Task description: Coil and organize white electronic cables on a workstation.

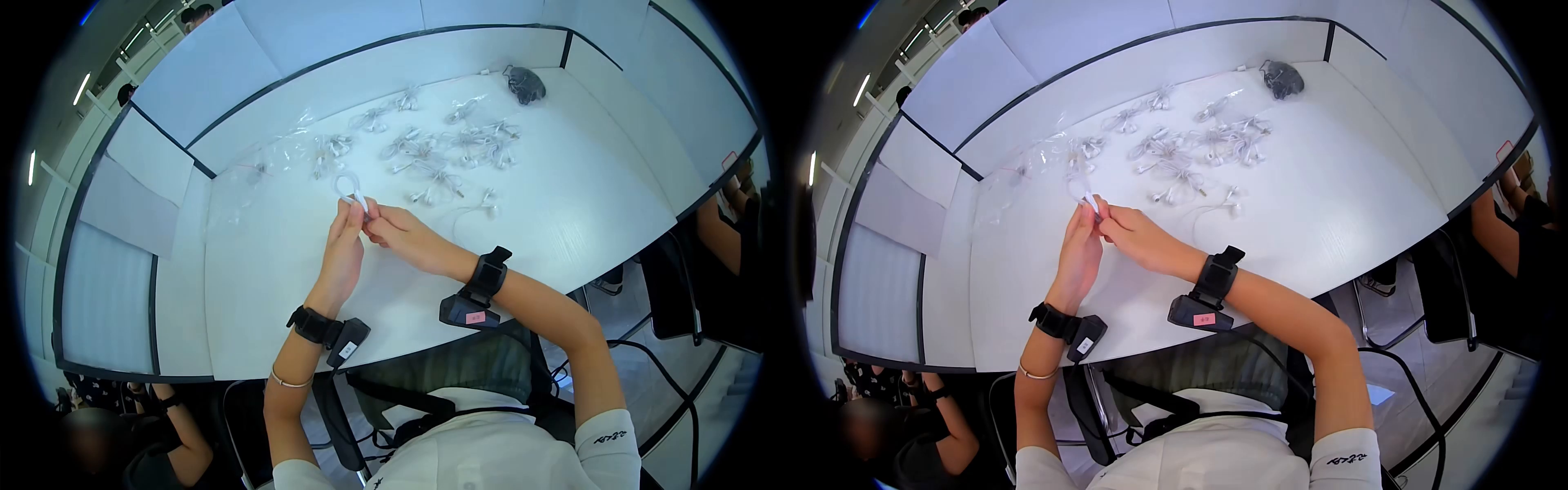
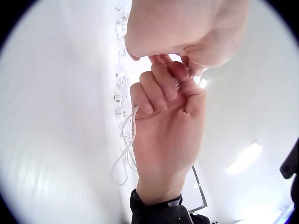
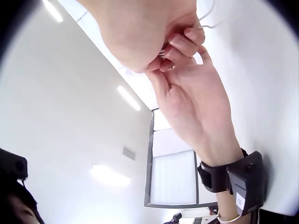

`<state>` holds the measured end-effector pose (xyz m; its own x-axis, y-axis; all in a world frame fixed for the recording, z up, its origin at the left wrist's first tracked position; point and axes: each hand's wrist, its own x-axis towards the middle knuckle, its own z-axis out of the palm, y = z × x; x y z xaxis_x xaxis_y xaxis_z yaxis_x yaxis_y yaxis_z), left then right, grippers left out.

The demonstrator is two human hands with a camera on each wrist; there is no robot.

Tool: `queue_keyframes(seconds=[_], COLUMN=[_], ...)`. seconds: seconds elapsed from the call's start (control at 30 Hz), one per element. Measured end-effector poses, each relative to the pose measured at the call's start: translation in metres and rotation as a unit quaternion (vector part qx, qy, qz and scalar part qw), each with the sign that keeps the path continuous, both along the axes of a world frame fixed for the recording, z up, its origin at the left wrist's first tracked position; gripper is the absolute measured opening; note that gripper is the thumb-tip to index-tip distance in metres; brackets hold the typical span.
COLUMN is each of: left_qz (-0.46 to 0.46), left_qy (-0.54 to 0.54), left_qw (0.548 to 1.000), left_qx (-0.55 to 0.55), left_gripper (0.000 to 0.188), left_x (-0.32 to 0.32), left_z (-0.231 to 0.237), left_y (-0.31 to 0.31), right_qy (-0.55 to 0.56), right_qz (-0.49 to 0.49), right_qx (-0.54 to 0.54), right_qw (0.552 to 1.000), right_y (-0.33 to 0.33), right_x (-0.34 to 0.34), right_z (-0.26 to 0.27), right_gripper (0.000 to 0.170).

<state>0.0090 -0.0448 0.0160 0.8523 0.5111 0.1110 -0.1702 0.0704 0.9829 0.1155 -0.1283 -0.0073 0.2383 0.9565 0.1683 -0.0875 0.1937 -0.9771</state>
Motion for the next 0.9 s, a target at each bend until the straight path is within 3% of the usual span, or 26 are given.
queue_keyframes(seconds=[0.07, 0.23, 0.4, 0.5, 0.57, 0.77, 0.9], left_qz=[-0.014, -0.048, 0.009, -0.032, -0.006, -0.025, -0.093], left_qy=[-0.011, -0.039, -0.106, -0.110, -0.041, 0.194, 0.223], left_qw=[1.000, 0.996, 0.993, 0.992, 0.990, 0.938, 0.938], left_qx=[0.011, 0.062, 0.058, 0.061, 0.133, 0.287, 0.250], left_gripper=[0.026, 0.016, 0.041, 0.038, 0.028, 0.030, 0.030], left_x=[0.000, -0.004, -0.008, -0.018, -0.021, -0.029, -0.029], left_z=[0.002, 0.006, 0.016, 0.030, 0.032, 0.033, 0.024], left_y=[-0.001, 0.005, 0.008, 0.021, 0.025, 0.026, 0.028], right_qy=[-0.102, -0.210, -0.340, -0.418, -0.467, -0.627, -0.658], right_qz=[-0.039, -0.059, -0.080, -0.065, -0.058, -0.078, -0.089], right_qx=[0.005, 0.019, 0.015, -0.013, -0.001, 0.031, 0.015], right_qw=[0.994, 0.976, 0.937, 0.906, 0.882, 0.775, 0.748], right_y=[-0.004, -0.014, -0.015, -0.018, -0.016, -0.014, -0.016], right_x=[0.003, 0.007, 0.011, 0.011, 0.009, 0.005, 0.007], right_z=[0.005, 0.026, 0.022, 0.026, 0.020, 0.012, 0.013], right_gripper=[0.027, 0.027, 0.025, 0.022, 0.019, 0.015, 0.019])
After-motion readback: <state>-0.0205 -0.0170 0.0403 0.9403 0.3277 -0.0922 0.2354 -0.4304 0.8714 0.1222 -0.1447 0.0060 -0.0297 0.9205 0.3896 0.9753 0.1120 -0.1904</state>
